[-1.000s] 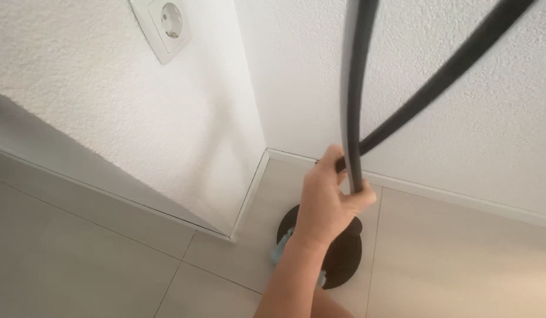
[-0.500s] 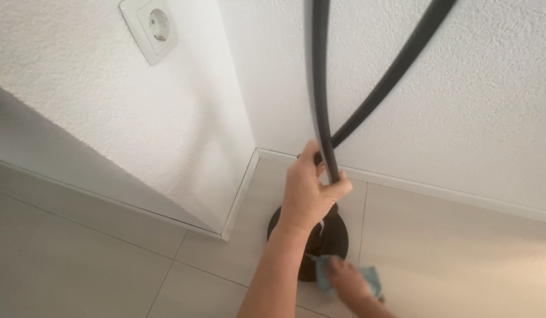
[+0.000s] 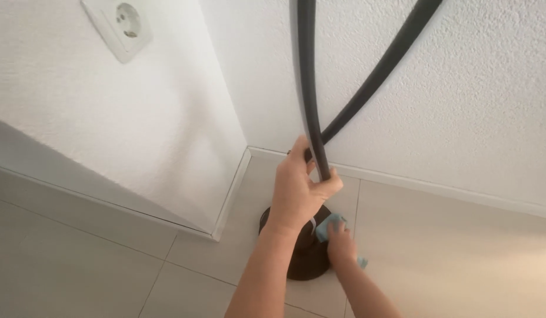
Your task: The person wipes a door frame, door handle, and a floor lamp base with a blue cloth.
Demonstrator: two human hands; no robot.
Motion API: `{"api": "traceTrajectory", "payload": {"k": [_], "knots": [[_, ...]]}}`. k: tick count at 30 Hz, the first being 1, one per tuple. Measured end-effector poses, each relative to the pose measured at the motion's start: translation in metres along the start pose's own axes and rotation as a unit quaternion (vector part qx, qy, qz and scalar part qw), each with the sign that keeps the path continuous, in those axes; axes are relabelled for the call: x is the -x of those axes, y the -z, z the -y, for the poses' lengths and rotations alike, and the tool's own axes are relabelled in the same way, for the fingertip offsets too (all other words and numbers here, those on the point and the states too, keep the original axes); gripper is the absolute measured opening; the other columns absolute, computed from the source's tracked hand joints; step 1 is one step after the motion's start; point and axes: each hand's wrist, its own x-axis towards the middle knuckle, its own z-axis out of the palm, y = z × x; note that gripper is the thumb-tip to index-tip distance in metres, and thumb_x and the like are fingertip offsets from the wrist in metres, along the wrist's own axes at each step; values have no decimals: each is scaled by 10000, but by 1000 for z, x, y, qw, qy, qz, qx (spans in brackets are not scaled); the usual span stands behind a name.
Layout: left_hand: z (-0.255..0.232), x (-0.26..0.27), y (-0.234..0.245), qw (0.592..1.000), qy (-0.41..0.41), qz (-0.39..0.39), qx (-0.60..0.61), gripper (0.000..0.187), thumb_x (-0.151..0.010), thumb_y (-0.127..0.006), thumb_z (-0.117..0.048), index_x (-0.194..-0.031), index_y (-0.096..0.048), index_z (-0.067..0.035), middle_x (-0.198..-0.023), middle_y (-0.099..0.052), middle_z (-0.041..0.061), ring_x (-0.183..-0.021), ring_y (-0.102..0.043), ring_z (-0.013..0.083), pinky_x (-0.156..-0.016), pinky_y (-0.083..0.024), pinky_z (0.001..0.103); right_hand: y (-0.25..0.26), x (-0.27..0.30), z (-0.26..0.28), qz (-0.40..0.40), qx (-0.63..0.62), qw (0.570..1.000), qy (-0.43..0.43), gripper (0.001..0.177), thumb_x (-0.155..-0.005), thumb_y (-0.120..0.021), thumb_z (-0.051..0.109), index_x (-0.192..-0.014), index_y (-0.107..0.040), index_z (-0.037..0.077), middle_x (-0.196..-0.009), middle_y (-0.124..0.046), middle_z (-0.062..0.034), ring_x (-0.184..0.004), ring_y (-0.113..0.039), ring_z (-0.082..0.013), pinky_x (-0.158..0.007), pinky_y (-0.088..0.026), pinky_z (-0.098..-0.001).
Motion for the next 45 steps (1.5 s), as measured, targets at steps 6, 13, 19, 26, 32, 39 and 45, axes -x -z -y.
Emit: {"api": "traceTrajectory", "payload": {"k": [6,13,19,26,32,39,45], "knots": [[-11,1,1,1000,-9,-8,21,214,-789,-700,-55,-930,-541,-80,-725,-546,-4,-688,-593,102,-793,-633,294,7,79,29,154,72,983,67,547,-994,-577,117,-1497,-363,90,-1479,-398,-131,-1265,-559,-245,-943,-588,-347],[3,0,-4,1000,-25,-13,-8,197,-802,-708,-76,-931,-560,-93,-737,-546,-19,-718,-599,86,-844,-628,288,-26,93,122,189,-110,970,106,537,-1027,-549,285,-1469,-418,10,-1521,-368,-241,-1363,-463,-347,-1013,-528,-426],[-1,2,-3,999,-30,-17,-8,199,-806,-706,-80,-928,-548,-89,-731,-535,-15,-715,-578,95,-838,-606,290,-15,86,123,152,-159,962,160,455,-1007,-542,245,-1394,-518,7,-1506,-449,-227,-1343,-474,-359,-1029,-480,-468],[-5,-1,7,1000,16,-2,0,231,-786,-718,-78,-955,-561,-93,-722,-520,-28,-693,-568,82,-681,-555,268,-10,79,51,20,-148,945,291,387,-865,-601,110,-1249,-646,84,-1455,-493,-202,-1304,-459,-395,-1036,-424,-491],[-1,0,8,999,-10,10,36,241,-802,-730,-61,-970,-558,-63,-760,-512,-10,-743,-565,94,-778,-581,269,-13,38,-26,-66,-136,973,172,408,-756,-633,79,-1118,-750,227,-1350,-551,-109,-1239,-536,-329,-1027,-471,-457],[-4,-1,8,1000,1,23,21,273,-794,-739,-56,-1016,-581,-48,-763,-549,3,-741,-606,96,-861,-618,301,-1,-69,-2,-78,-124,989,4,386,-863,-570,78,-1183,-710,241,-1357,-530,-128,-1234,-515,-359,-999,-509,-458],[-4,-4,5,998,10,29,61,321,-776,-708,-31,-1068,-578,-50,-767,-514,1,-740,-592,96,-890,-638,322,1,-86,4,-60,-216,974,25,375,-906,-557,78,-1238,-663,217,-1384,-532,-123,-1247,-519,-348,-994,-502,-462]]}}
